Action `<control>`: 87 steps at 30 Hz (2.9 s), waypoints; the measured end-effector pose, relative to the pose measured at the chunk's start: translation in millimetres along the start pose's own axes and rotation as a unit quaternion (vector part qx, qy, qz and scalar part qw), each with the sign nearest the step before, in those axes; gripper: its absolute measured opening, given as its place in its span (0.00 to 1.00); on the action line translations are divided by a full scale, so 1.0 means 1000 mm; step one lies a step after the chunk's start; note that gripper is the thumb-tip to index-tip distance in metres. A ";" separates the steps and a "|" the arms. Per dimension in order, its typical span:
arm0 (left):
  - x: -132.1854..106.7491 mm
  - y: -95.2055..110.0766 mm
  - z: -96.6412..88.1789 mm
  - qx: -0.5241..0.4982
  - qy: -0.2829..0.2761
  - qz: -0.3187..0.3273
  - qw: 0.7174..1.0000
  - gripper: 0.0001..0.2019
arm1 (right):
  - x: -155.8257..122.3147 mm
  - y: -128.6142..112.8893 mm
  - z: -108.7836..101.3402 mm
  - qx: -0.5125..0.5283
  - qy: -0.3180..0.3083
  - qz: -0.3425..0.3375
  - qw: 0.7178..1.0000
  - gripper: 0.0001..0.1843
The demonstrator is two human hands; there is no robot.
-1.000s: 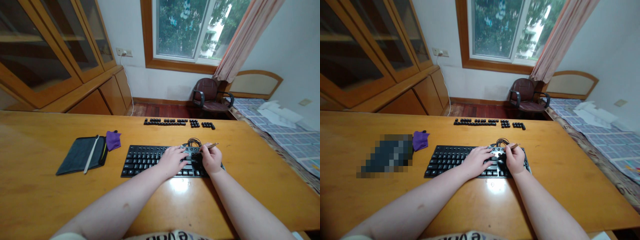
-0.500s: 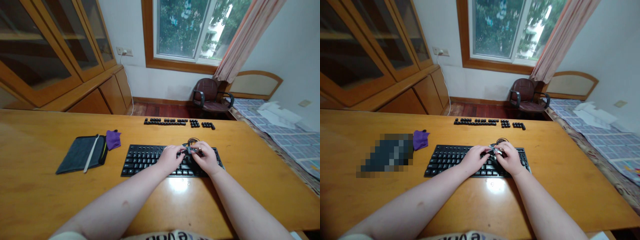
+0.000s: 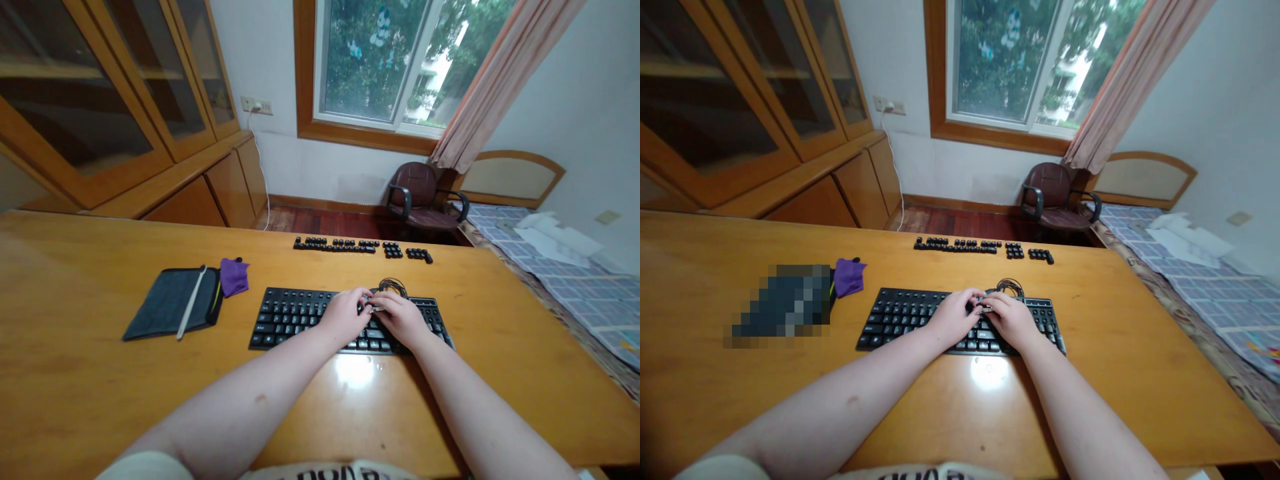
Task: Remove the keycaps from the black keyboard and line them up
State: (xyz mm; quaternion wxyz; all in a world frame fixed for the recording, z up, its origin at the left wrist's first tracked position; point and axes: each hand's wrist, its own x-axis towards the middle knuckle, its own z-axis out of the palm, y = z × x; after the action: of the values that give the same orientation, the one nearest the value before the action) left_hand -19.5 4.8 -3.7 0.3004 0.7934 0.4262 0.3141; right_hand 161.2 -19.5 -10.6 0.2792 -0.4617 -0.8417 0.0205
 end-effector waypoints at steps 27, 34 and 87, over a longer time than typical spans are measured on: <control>-0.001 0.000 0.003 0.000 0.003 0.014 1.000 0.10 | 0.101 0.099 0.021 -0.219 -0.100 0.262 0.934 0.12; -0.001 0.002 0.000 0.005 -0.002 0.018 1.000 0.10 | 0.101 0.098 0.023 -0.217 -0.073 0.251 0.941 0.13; 0.001 -0.004 -0.002 -0.097 0.025 -0.016 0.995 0.17 | 0.018 -0.012 -0.006 0.376 -0.075 0.174 0.907 0.12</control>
State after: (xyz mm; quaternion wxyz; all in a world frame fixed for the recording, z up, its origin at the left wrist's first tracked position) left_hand -23.1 7.8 -5.4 0.3702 0.7456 0.4135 0.3687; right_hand 147.3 -13.8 5.9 0.3603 -0.4588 -0.6962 0.4182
